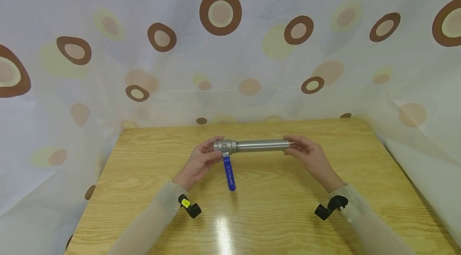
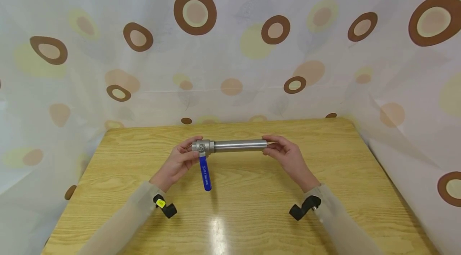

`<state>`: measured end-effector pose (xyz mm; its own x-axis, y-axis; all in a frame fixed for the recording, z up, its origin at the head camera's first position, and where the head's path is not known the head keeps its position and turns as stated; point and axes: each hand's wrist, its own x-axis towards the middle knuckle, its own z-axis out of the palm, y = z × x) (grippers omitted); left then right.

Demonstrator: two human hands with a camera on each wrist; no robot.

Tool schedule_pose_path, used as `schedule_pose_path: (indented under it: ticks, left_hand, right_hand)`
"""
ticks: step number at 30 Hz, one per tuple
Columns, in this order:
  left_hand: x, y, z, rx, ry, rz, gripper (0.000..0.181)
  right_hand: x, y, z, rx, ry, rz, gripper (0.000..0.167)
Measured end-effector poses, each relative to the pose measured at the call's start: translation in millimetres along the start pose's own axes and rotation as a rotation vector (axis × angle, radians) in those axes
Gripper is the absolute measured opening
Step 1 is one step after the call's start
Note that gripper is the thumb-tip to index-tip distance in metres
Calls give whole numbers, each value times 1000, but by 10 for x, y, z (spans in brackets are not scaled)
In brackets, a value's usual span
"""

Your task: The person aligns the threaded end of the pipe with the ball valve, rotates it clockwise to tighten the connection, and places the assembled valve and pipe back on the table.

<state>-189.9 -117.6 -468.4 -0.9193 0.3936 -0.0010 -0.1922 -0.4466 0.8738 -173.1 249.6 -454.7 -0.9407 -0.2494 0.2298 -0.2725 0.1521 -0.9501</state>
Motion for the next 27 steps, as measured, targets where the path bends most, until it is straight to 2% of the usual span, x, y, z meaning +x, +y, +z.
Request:
schedule_pose_path:
  ticks: [5, 15, 21, 27]
  left_hand:
    - [2, 8, -1, -4, -6, -1, 52]
    - [1, 25, 11, -2, 4, 1, 53]
    - [-9, 22, 19, 2, 10, -1, 53]
    - [-15, 27, 26, -4, 19, 0, 54]
  right_hand:
    - [6, -10, -8, -36, 23, 28, 39]
    - [11, -28, -2, -30, 9, 9, 44]
    - [2, -15, -7, -68, 25, 16, 42]
    - [-6, -21, -16, -51, 19, 21, 42]
